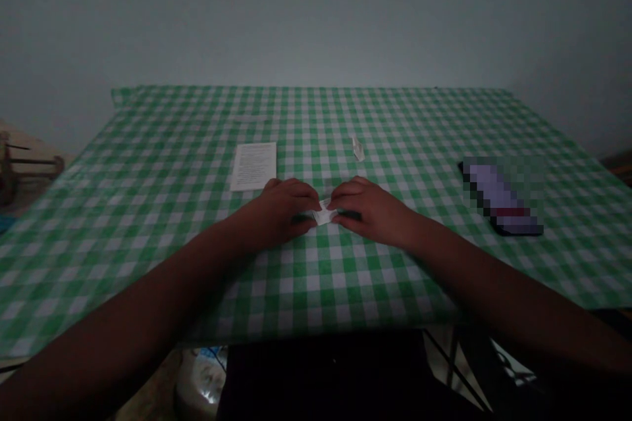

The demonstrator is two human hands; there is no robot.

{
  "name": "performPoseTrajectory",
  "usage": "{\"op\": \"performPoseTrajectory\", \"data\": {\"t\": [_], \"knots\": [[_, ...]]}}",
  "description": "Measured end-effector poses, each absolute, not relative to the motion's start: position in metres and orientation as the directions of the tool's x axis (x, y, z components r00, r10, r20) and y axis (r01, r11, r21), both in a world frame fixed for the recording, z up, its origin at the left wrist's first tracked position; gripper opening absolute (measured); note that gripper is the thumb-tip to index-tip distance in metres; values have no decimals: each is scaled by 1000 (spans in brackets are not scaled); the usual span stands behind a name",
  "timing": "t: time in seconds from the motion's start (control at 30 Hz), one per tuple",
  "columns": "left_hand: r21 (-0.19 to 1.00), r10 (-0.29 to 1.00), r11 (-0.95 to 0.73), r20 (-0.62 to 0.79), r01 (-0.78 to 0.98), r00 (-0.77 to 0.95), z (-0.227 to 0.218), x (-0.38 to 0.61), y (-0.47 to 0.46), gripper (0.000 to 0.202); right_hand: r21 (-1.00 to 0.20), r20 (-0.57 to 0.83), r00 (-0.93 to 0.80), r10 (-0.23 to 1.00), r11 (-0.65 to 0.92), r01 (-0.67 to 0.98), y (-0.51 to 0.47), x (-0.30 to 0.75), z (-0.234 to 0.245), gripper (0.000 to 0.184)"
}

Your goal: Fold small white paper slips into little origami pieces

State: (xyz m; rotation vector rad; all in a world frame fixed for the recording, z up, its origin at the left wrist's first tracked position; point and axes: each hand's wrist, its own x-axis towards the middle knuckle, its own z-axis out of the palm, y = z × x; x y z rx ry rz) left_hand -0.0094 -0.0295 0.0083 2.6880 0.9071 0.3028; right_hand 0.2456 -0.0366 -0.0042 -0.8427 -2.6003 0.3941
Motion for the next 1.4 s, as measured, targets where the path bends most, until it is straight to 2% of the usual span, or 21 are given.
{"op": "performPoseTrajectory", "data": {"t": [0.27,0.43,0.7,0.9,1.07,1.23,1.4], "knots": [[243,589,-799,126,551,798,5,-5,-30,17,-387,260,-749,609,777,497,-41,243,0,29],[229,586,-804,149,549,796,1,-4,-28,22,-428,284,-735,616,767,478,-40,241,-4,16],[285,642,-753,120,593,757,5,2,-31,21,-436,289,-695,658,737,516,-37,239,-5,17],[370,718,-674,126,639,685,0,3,-29,16,-411,296,-628,720,689,596,-35,234,-10,21],[455,778,-602,147,656,611,0,5,-28,13,-448,313,-589,745,663,600,-34,236,-12,18],[467,791,-580,130,667,597,2,6,-28,13,-492,281,-597,751,647,583,-33,242,-9,8],[465,780,-594,132,656,612,-2,5,-24,12,-495,224,-593,773,615,614,-32,243,-5,10]]}}
